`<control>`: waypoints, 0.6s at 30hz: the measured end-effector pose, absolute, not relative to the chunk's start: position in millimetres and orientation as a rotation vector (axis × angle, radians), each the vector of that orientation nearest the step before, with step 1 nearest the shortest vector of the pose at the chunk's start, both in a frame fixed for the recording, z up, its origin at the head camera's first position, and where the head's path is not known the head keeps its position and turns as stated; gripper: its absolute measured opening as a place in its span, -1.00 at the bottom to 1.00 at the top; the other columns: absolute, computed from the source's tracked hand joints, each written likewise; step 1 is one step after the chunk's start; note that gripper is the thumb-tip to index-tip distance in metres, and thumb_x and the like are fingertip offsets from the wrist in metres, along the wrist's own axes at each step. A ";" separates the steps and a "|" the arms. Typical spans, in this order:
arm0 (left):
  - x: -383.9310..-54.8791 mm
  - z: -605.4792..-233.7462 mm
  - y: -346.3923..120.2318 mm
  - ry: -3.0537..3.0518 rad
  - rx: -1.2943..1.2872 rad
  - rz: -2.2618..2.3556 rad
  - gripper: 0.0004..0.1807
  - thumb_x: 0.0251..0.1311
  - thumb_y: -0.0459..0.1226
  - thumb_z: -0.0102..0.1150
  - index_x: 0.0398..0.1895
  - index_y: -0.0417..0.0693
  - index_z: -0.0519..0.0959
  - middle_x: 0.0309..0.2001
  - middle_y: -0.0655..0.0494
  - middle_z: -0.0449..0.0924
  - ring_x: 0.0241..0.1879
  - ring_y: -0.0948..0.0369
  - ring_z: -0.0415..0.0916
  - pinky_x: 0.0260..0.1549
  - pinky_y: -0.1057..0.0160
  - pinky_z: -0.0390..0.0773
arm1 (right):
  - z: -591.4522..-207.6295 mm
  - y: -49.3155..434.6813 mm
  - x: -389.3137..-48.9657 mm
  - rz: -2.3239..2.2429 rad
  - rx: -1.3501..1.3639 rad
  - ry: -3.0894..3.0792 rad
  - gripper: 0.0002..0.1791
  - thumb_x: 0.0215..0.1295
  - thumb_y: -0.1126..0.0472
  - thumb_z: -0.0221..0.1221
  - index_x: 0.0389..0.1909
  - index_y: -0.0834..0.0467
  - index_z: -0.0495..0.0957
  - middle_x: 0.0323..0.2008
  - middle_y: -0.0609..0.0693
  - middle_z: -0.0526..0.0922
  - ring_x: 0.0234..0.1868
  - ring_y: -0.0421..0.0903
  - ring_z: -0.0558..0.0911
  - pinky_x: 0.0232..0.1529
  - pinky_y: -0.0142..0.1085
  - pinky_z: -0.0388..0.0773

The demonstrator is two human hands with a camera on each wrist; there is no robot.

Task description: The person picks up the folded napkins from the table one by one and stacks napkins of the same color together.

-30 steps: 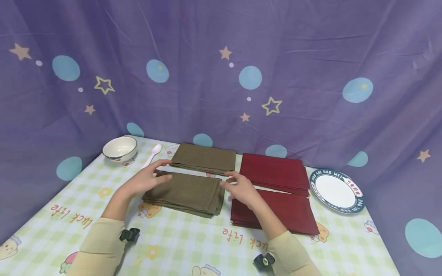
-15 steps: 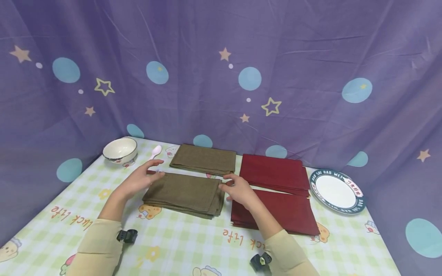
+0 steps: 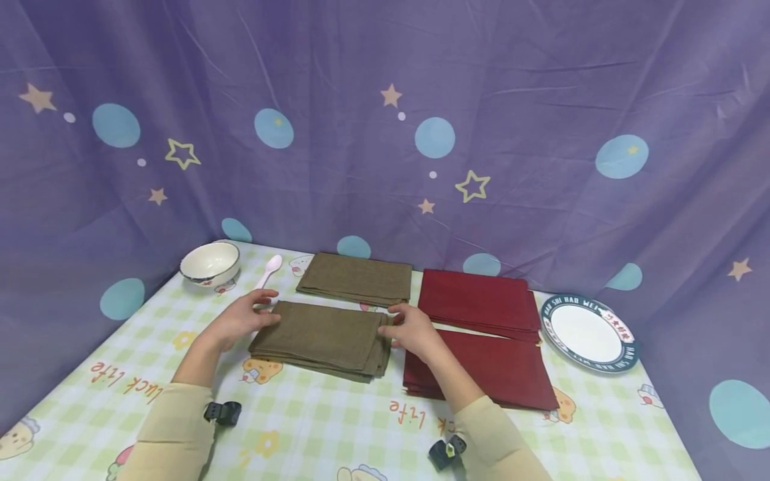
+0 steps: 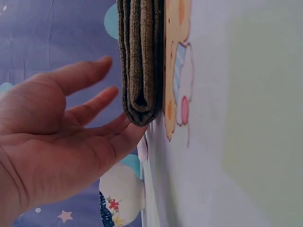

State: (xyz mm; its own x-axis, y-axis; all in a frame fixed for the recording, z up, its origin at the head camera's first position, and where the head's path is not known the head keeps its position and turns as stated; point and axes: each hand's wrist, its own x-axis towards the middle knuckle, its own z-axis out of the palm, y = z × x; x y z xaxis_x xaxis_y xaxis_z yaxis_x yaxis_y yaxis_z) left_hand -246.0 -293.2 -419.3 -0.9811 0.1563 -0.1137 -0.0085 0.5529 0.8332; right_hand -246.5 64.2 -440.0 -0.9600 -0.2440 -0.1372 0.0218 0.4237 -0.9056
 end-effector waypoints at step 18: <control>-247.6 -422.9 -291.1 2.655 0.010 1.289 -0.31 0.16 -0.50 0.31 0.33 -0.61 0.26 0.07 -0.39 0.42 0.06 -0.14 0.40 0.06 -0.05 0.46 | -447.8 56.3 -251.2 -1.365 -0.229 2.619 -0.43 0.19 0.14 0.47 0.15 0.34 0.57 -0.02 0.23 0.60 -0.42 -0.07 0.73 -0.27 -0.22 0.67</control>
State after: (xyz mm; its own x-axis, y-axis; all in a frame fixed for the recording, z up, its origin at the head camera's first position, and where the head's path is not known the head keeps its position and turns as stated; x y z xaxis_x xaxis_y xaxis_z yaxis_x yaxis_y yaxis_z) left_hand -247.6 -291.1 -422.9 -0.9820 0.0883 -0.1671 -0.0767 0.6218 0.7794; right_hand -251.2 56.3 -447.8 -0.9722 -0.2178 -0.0866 -0.0537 0.5667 -0.8221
